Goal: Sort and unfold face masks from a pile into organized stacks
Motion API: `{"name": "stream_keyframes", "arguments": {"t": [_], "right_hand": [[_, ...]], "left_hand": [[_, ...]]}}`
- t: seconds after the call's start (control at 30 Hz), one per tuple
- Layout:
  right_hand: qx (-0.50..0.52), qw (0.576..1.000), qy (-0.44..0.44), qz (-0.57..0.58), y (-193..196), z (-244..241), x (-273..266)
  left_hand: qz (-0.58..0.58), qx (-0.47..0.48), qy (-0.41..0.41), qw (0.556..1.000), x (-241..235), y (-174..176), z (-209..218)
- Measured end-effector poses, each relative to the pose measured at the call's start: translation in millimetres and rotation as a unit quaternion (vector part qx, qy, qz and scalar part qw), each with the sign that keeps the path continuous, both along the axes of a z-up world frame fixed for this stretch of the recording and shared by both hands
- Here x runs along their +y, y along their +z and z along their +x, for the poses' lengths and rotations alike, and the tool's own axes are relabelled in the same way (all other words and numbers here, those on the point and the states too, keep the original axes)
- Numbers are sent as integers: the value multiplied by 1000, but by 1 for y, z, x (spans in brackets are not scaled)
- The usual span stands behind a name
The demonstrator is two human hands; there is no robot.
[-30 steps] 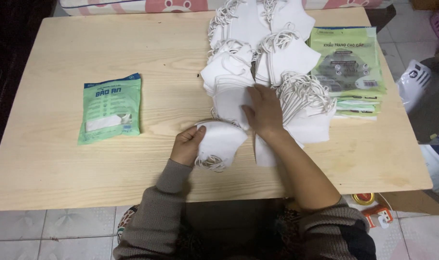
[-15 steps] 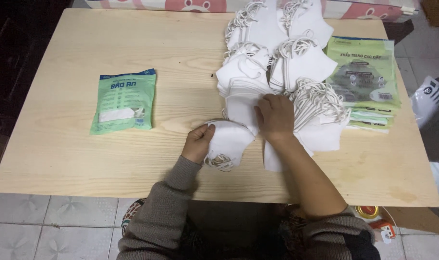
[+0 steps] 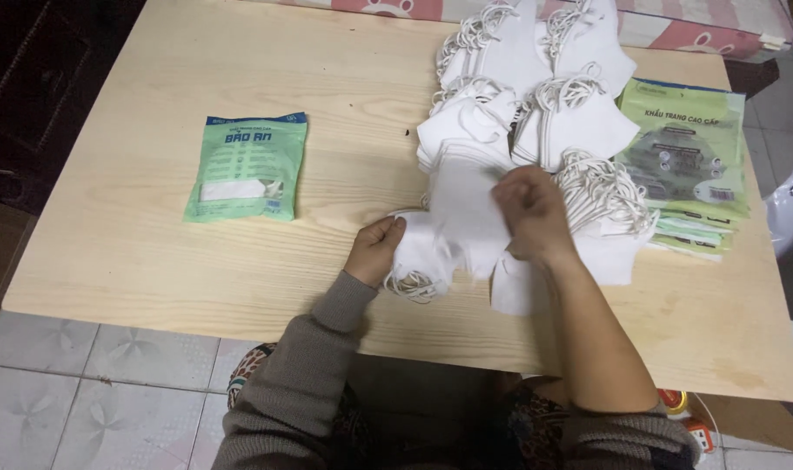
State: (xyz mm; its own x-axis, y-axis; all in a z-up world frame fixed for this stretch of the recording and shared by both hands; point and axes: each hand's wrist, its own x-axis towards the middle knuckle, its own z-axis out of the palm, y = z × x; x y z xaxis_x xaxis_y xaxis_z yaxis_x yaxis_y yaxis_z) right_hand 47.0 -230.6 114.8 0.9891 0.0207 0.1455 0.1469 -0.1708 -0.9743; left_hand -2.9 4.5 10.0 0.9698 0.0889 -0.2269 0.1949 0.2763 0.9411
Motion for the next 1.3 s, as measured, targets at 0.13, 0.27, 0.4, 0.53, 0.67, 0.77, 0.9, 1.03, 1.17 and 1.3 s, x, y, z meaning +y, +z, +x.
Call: {"name": "stream_keyframes", "arguments": {"t": [0.13,0.27,0.4,0.53,0.67,0.77,0.9,1.03,1.17,1.3], "right_hand": [[88,994,65,-24,-21,-5,12],[93,990,90,-48,-51,6,16],[103,989,92,-57,-64,9,13],[102,989,90,-49,-67,7,17],[73,985,95,-120,-74,14,11],[-67,949,59,-301,-57,14,2],[-268,829,-22,-490,-66,25,-14],[-316,801,-24,-508,-70,27,-12],[-261,795,-45,-546,-76,30,-14],[-299,779,-57,-548,-78,30,-14]], "left_hand": [[-8,1,-6,1000,1,-2,3],[-47,-3,-10,999,-5,14,0],[-37,-10,-21,999,-2,9,-1],[-27,-18,-25,999,0,-7,2],[-8,-26,-34,999,0,-20,5],[-4,-21,-38,999,1,-16,2],[-1,-18,-34,999,1,-2,-1],[10,-21,-31,999,3,-5,0],[62,-11,-16,998,8,-32,9],[85,-17,-3,996,11,-53,20]]}}
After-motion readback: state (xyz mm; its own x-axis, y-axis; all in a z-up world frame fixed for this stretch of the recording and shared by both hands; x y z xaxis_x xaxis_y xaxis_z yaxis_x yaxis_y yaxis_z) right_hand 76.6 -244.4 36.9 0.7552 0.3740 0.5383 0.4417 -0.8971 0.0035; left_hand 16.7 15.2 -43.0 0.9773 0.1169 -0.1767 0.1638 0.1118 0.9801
